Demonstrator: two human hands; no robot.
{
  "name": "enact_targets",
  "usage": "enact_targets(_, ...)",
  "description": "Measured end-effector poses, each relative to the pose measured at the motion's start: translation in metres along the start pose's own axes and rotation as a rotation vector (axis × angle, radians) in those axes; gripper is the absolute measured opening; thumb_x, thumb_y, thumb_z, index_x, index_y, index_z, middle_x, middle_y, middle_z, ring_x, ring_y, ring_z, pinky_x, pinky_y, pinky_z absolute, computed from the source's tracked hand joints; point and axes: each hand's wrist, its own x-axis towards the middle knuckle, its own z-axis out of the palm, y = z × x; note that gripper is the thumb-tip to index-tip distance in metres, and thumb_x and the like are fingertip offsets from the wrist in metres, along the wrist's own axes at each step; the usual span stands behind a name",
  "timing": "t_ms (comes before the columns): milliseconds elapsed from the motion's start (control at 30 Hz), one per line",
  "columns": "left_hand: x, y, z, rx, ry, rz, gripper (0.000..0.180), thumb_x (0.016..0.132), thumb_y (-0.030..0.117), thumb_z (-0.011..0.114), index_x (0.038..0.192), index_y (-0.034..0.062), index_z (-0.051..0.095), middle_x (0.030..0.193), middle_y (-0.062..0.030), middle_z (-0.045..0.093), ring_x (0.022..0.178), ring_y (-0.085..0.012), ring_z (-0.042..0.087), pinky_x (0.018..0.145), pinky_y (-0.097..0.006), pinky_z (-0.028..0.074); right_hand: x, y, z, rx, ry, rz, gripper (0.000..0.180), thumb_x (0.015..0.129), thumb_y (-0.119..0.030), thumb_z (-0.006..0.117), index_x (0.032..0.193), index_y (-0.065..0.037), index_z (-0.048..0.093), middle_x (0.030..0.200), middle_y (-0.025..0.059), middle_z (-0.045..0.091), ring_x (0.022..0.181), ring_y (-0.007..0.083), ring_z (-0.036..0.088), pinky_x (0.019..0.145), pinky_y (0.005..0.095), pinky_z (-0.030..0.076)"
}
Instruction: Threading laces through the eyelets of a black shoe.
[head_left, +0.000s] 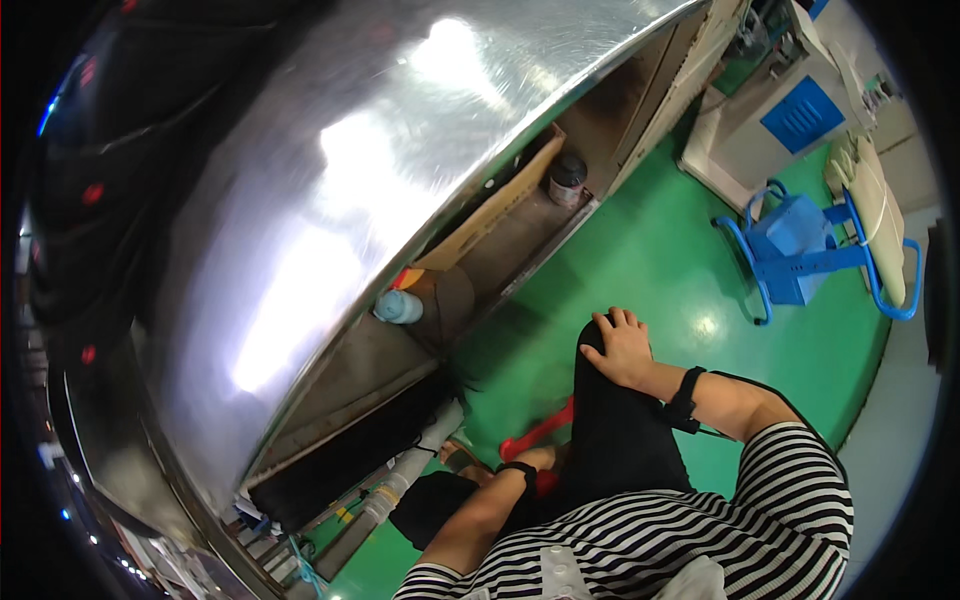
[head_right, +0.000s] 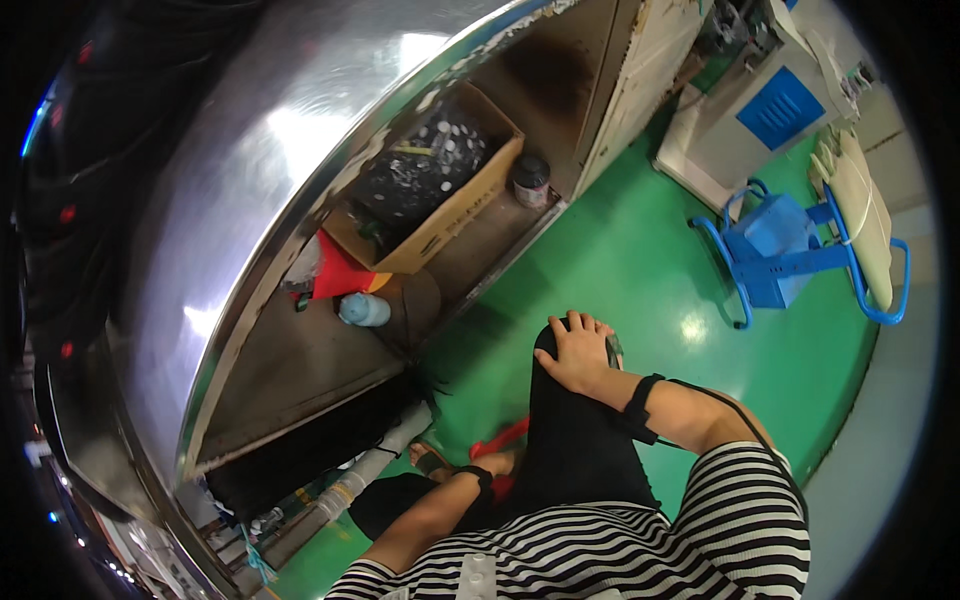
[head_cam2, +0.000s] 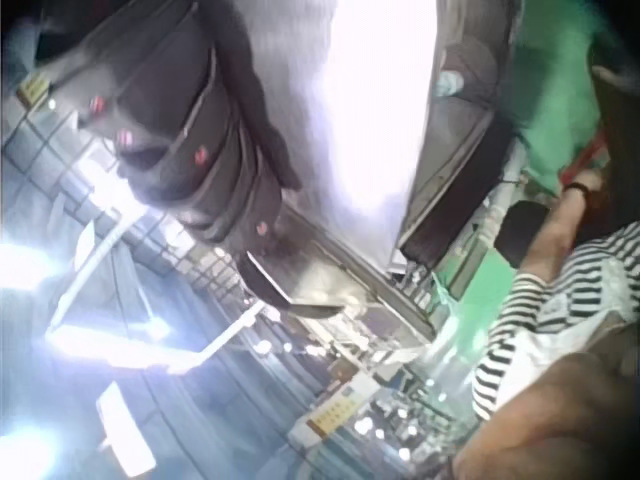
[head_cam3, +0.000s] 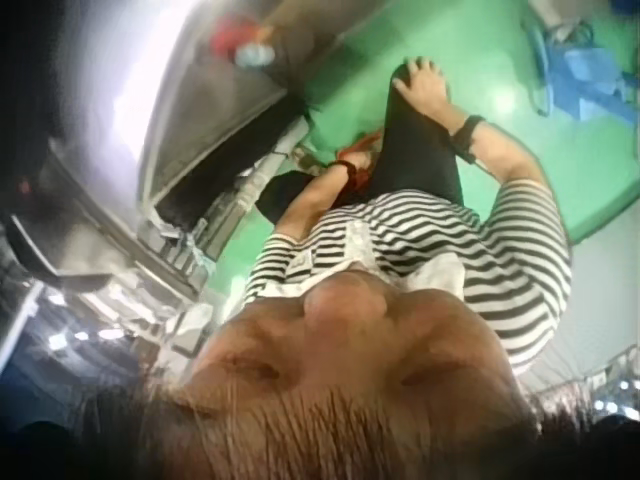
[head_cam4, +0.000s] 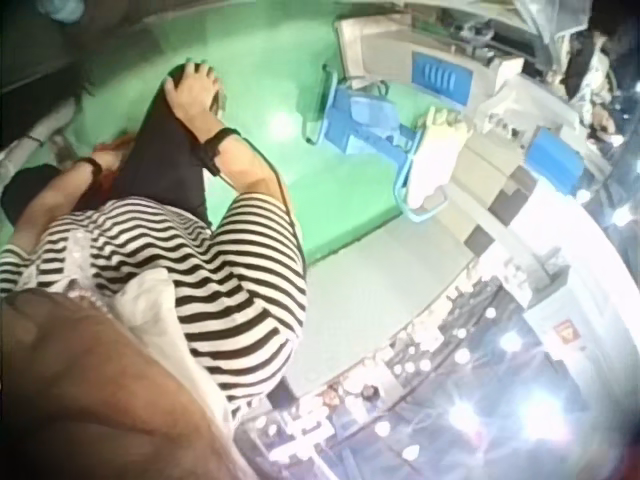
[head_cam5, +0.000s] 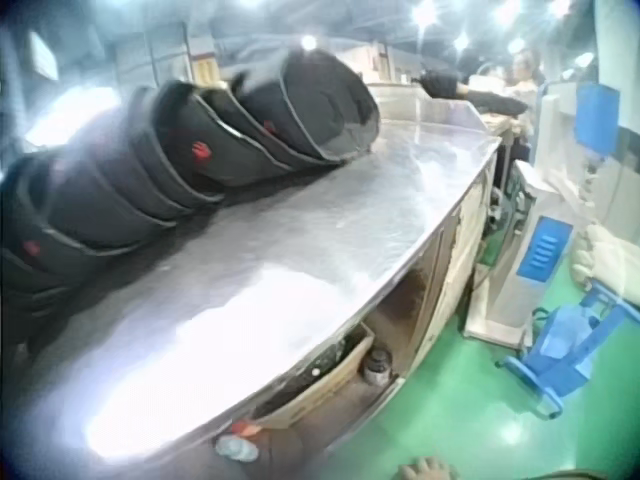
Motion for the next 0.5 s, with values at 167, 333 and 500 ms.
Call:
enact_targets(167,-0.016,0.014,-0.030,0.013,0.153,0.115,0.096,0.079,0.037,0.075,0.149,-0.0030,0.024,0.142,-0.0256,0.046,0.131,-0.0357,0.047,0.108,-0.041,0.039,0.011,-0.018,0.027,0.018,0.144,-0.042,0.061,0.082,-0.048,0.063,0.130,-0.011,0.056,0.129,0.0174,0.052,0.125,0.0373,0.045,0.098,0.0540,0.039)
enact_targets(333,-0.085,0.038,-0.014,0.386,0.656,0.111,0.086,0.087,0.051,0.069,0.146,-0.0020,0.036,0.134,-0.0269,0.054,0.124,-0.0347,0.054,0.104,-0.039,0.042,-0.001,-0.028,0.037,0.045,0.134,-0.076,0.063,0.083,-0.053,0.060,0.130,-0.011,0.054,0.129,0.0190,0.051,0.122,0.0392,0.046,0.097,0.0564,0.039)
enact_targets(500,-0.174,0.043,0.055,0.315,1.047,0.293,0.069,0.091,0.045,0.066,0.140,0.0017,0.046,0.120,-0.0208,0.064,0.112,-0.0285,0.062,0.097,-0.036,0.048,0.010,-0.021,-0.021,0.216,-0.208,-0.302,0.083,0.083,-0.060,0.065,0.144,-0.007,0.042,0.139,0.0214,0.048,0.130,0.0378,0.045,0.108,0.0466,0.037)
